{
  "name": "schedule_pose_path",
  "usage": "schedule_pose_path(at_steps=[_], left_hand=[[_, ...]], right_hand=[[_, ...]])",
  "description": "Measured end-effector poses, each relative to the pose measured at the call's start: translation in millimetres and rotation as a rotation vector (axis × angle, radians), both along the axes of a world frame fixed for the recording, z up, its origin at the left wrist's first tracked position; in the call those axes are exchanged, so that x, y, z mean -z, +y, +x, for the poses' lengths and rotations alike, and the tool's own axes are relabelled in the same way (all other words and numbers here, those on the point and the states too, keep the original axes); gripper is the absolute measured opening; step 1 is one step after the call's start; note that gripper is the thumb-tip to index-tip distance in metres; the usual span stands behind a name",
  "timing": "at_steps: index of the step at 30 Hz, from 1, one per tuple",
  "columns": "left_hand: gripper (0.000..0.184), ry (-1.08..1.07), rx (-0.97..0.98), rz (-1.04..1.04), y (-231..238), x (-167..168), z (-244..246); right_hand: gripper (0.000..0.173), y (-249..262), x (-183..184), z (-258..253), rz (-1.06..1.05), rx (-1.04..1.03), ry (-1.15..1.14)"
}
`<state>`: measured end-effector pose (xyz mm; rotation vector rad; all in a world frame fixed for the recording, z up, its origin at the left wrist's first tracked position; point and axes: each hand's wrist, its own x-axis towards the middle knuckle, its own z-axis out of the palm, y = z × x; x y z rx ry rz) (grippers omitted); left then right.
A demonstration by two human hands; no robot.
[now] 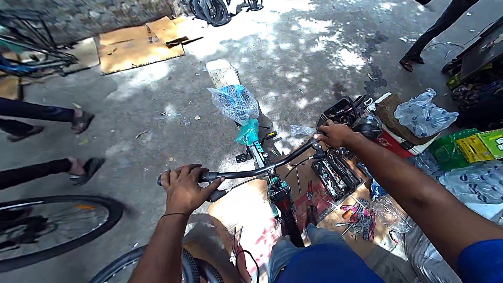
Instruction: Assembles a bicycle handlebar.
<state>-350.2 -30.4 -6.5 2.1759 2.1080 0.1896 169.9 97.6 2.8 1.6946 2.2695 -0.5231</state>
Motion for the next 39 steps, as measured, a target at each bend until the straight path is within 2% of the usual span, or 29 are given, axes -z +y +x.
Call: schedule_pose_path(at_steps=[3,5,6,9,12,14,16,19,22,25,27,30,33,36,39], left_hand=[[0.084,0.048,-0.019,0.007,-3.1,0.3,11.2],[0.088,0.060,-0.028,0.011,-7.1,-0.6,14.4],[0.090,0.054,-0.032,0.016,-9.4,-0.9,16.1],[0.093,0.042,0.000,0.019,-10.1,-3.0,14.6],[0.081,0.009,0.064,-0.033,-9.0,-8.3,19.4],[0.071,0.001,0.067,-0.079,-12.6,-14.3,41.3],[0.068,0.022,0.068,-0.084,-17.1,-11.8,65.2],[0.059,0.059,0.099,0.058,-17.3,6.1,72.2],[0.063,0.039,0.105,0.066,-9.0,10.7,66.3],[0.072,0.078,0.063,0.060,-13.9,6.2,71.8],[0.078,0.149,0.034,0.034,-12.3,3.3,71.8],[0.083,0.192,0.010,0.004,-5.5,6.5,62.3],[0.083,0.194,-0.055,0.003,-7.9,7.5,67.2],[0.077,0.145,-0.112,0.005,-15.2,3.3,79.9],[0.078,0.150,-0.109,0.030,-16.3,7.2,79.4]], right_hand=[[0.058,-17.0,-2.5,-2.6,0.129,0.115,0.043],[0.058,-49.9,-3.8,-4.7,0.355,0.250,0.247],[0.059,-72.8,-4.9,-2.4,0.457,0.323,0.396],[0.049,-166.0,6.7,16.9,0.663,0.578,0.839],[0.051,-258.9,36.6,53.0,0.719,0.899,1.061],[0.052,-310.1,62.3,76.2,0.718,1.122,1.085],[0.049,-350.4,82.6,99.0,0.659,1.199,1.001],[0.045,-391.6,117.6,133.3,0.595,1.134,0.767],[0.048,-409.1,165.4,175.4,0.528,1.080,0.594],[0.056,-399.8,199.1,209.9,0.454,0.977,0.593],[0.059,-376.8,191.7,210.8,0.423,0.923,0.628],[0.050,-312.6,147.9,192.4,0.468,0.780,0.653],[0.049,-229.0,94.3,166.9,0.601,0.581,0.683],[0.058,-151.9,42.9,131.0,0.676,0.342,0.591],[0.069,-89.4,18.6,90.8,0.703,0.073,0.499]])
